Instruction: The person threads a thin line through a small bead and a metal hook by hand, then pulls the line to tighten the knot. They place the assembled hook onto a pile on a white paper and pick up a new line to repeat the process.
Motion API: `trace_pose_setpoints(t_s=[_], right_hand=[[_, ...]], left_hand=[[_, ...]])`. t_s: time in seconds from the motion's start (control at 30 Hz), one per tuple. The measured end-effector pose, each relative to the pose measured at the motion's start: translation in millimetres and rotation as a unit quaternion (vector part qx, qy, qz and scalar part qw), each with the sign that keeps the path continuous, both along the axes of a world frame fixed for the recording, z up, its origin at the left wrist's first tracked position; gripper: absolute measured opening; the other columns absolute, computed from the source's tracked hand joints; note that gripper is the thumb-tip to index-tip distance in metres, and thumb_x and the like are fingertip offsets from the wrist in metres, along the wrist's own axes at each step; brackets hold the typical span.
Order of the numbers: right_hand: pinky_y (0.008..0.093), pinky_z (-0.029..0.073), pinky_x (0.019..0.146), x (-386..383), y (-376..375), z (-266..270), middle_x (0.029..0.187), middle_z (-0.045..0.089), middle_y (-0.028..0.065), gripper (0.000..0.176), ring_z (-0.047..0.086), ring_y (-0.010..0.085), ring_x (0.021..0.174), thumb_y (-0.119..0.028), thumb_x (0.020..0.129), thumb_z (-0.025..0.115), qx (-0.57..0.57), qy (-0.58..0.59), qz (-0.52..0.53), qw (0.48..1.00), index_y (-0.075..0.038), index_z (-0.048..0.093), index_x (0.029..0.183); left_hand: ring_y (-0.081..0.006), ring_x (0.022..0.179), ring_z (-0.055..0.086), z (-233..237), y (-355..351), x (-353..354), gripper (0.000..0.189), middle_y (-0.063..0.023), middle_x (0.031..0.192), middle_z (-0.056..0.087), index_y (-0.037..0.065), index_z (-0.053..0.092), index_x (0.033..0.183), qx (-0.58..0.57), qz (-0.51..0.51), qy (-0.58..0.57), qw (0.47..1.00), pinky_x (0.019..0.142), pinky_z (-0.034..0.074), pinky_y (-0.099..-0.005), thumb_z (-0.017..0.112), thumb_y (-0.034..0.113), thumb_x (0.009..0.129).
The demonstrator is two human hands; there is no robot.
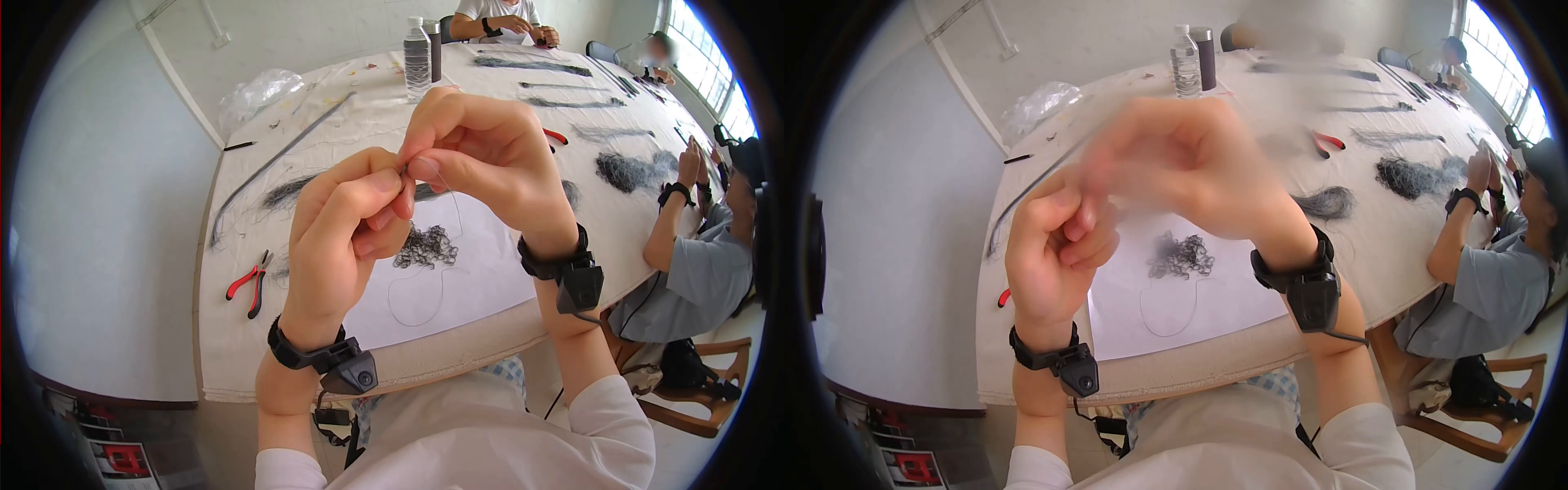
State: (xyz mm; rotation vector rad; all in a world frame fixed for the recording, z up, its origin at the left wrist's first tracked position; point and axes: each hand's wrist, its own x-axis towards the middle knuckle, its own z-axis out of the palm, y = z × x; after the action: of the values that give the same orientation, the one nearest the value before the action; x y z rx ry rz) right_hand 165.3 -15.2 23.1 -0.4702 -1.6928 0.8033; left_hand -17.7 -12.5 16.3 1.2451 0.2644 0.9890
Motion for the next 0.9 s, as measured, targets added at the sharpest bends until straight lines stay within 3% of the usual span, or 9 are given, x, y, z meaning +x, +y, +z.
trace_pose_setpoints(t_s=[0.07,0.2,0.3,0.37,0.43,0.53,0.77,0.83,0.9], right_hand=[[0.0235,0.049,0.071,-1,1,-1,0.081,0.067,0.0034,0.006,0.061,0.0088,0.077,-0.005,0.083,0.067,-0.01,0.01,-0.014,1.0,0.0,0.066,0.085],[0.0209,0.045,0.063,7,12,-6,0.087,0.056,0.0051,0.002,0.054,0.0074,0.075,0.002,0.087,0.059,0.039,-0.031,-0.008,0.999,0.004,0.059,0.088],[0.0207,0.044,0.064,17,15,-4,0.083,0.058,0.0031,0.007,0.053,0.0071,0.074,0.0,0.089,0.054,0.019,-0.059,-0.06,0.996,0.004,0.059,0.089],[0.021,0.043,0.065,36,35,-9,0.081,0.059,0.0017,0.008,0.053,0.0074,0.073,-0.003,0.089,0.057,0.149,-0.147,-0.235,0.949,0.004,0.06,0.092],[0.0217,0.043,0.066,59,42,-9,0.08,0.06,0.0005,0.009,0.054,0.0064,0.074,-0.006,0.087,0.061,0.119,-0.196,-0.341,0.912,0.0,0.062,0.093],[0.0252,0.045,0.066,115,70,-32,0.08,0.062,0.0013,0.011,0.055,0.01,0.072,-0.012,0.09,0.06,0.08,-0.258,-0.429,0.862,-0.002,0.063,0.094],[0.0295,0.047,0.067,234,143,-141,0.075,0.064,0.0066,0.014,0.057,0.0145,0.068,-0.014,0.088,0.06,0.012,-0.29,-0.467,0.835,-0.001,0.064,0.092],[0.0308,0.047,0.067,252,156,-167,0.073,0.064,0.0098,0.014,0.058,0.0174,0.067,-0.015,0.084,0.062,0.031,-0.457,-0.51,0.728,-0.001,0.065,0.088],[0.0347,0.049,0.067,256,156,-173,0.074,0.065,0.0135,0.014,0.062,0.024,0.07,-0.014,0.082,0.061,0.08,-0.463,-0.497,0.73,0.0,0.065,0.084]], left_hand=[[-0.0017,0.047,0.026,-1,0,2,0.022,0.0038,0.062,0.039,0.003,0.049,0.074,0.024,0.016,0.012,1.0,0.044,0.021,-0.021,0.044,0.017,0.091],[-0.0008,0.049,0.028,-6,2,11,0.025,0.002,0.067,0.047,0.004,0.053,0.085,0.087,0.06,0.072,0.992,0.045,0.023,-0.0192,0.041,0.021,0.097],[-0.0011,0.048,0.029,-5,-10,24,0.026,0.0011,0.069,0.051,0.003,0.056,0.094,-0.01,0.032,0.072,0.997,0.044,0.024,-0.0174,0.042,0.024,0.1],[-0.001,0.049,0.031,-7,2,17,0.023,0.0016,0.068,0.053,0.003,0.057,0.099,-0.051,-0.054,0.087,0.993,0.044,0.023,-0.0161,0.046,0.024,0.099],[0.0002,0.049,0.031,-8,14,11,0.023,0.0038,0.064,0.049,0.003,0.058,0.097,0.014,-0.132,0.178,0.975,0.042,0.022,-0.0164,0.048,0.023,0.099],[0.0012,0.047,0.029,-18,44,-3,0.023,0.0055,0.061,0.044,0.002,0.06,0.089,-0.013,-0.092,0.144,0.985,0.041,0.021,-0.0166,0.051,0.022,0.097],[-0.0015,0.044,0.027,-60,122,-41,0.018,0.0058,0.061,0.041,0.002,0.056,0.088,-0.189,0.049,0.049,0.98,0.039,0.02,-0.0178,0.055,0.019,0.094],[-0.0028,0.046,0.026,-83,142,-53,0.014,0.005,0.063,0.041,0.003,0.055,0.093,-0.259,0.061,0.016,0.964,0.04,0.019,-0.0189,0.056,0.017,0.094],[-0.0024,0.044,0.027,-99,153,-60,0.014,0.0049,0.063,0.043,0.002,0.055,0.092,-0.278,0.086,0.007,0.957,0.038,0.019,-0.0194,0.056,0.016,0.093]])
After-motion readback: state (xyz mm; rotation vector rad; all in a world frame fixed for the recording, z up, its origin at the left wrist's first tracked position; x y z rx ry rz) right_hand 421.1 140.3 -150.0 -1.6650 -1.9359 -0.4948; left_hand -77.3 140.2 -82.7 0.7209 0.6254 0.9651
